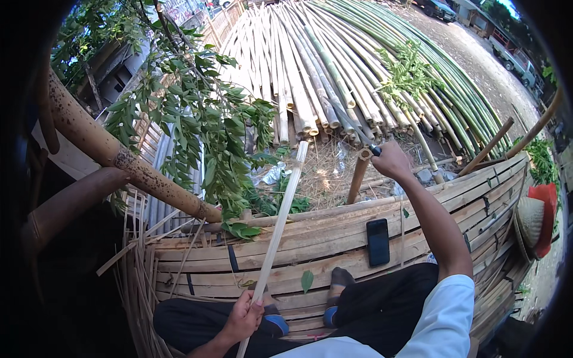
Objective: The person shaves a bamboo pole using a machete while sitting on a wooden platform.
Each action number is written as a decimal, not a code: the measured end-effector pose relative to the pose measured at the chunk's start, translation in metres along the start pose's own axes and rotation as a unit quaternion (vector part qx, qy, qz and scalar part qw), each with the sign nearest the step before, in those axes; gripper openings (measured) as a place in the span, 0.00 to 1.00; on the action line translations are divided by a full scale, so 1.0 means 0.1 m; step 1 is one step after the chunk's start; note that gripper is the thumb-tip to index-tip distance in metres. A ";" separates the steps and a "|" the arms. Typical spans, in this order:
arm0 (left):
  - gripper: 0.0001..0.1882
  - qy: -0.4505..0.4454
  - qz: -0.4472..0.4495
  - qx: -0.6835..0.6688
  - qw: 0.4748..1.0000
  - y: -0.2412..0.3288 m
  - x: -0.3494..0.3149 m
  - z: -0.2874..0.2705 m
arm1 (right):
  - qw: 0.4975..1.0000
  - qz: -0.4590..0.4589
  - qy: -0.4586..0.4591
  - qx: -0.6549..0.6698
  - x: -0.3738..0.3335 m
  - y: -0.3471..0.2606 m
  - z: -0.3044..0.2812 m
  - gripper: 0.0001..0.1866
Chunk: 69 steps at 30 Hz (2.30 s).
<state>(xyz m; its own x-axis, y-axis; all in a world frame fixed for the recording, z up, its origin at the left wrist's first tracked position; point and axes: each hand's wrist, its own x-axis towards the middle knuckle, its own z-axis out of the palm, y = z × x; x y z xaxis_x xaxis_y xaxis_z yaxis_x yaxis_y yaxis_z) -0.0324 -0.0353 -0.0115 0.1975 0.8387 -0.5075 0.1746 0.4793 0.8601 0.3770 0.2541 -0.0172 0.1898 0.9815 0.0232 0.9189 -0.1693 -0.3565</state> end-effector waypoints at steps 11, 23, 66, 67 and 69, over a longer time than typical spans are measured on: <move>0.10 0.027 -0.012 0.019 0.999 0.07 0.05 0.03 | 0.968 -0.230 -0.070 0.076 -0.46 -0.85 0.03 0.10; 0.09 0.106 0.062 0.179 0.976 0.20 0.00 0.08 | 0.959 -0.185 -0.195 -0.088 -0.45 -0.78 0.17 0.08; 0.13 0.064 0.041 -0.070 0.995 0.52 -0.07 0.13 | 0.930 -0.021 -0.332 0.156 -2.39 -0.31 2.17 0.20; 0.13 0.067 0.039 -0.069 0.995 0.51 -0.06 0.12 | 0.939 -0.056 -0.325 0.096 -2.34 -0.31 2.08 0.19; 0.12 0.077 0.031 -0.066 0.994 0.51 -0.04 0.11 | 0.957 -0.072 -0.265 0.093 -2.26 -0.23 2.00 0.14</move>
<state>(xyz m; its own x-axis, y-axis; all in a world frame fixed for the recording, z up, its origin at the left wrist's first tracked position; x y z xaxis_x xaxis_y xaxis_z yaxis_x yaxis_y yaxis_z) -0.0137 -0.0172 0.0339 0.0512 0.8929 -0.4473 0.0371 0.4459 0.8943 0.2438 0.0536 -0.2011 -0.1820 0.9091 -0.3748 0.8359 -0.0576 -0.5458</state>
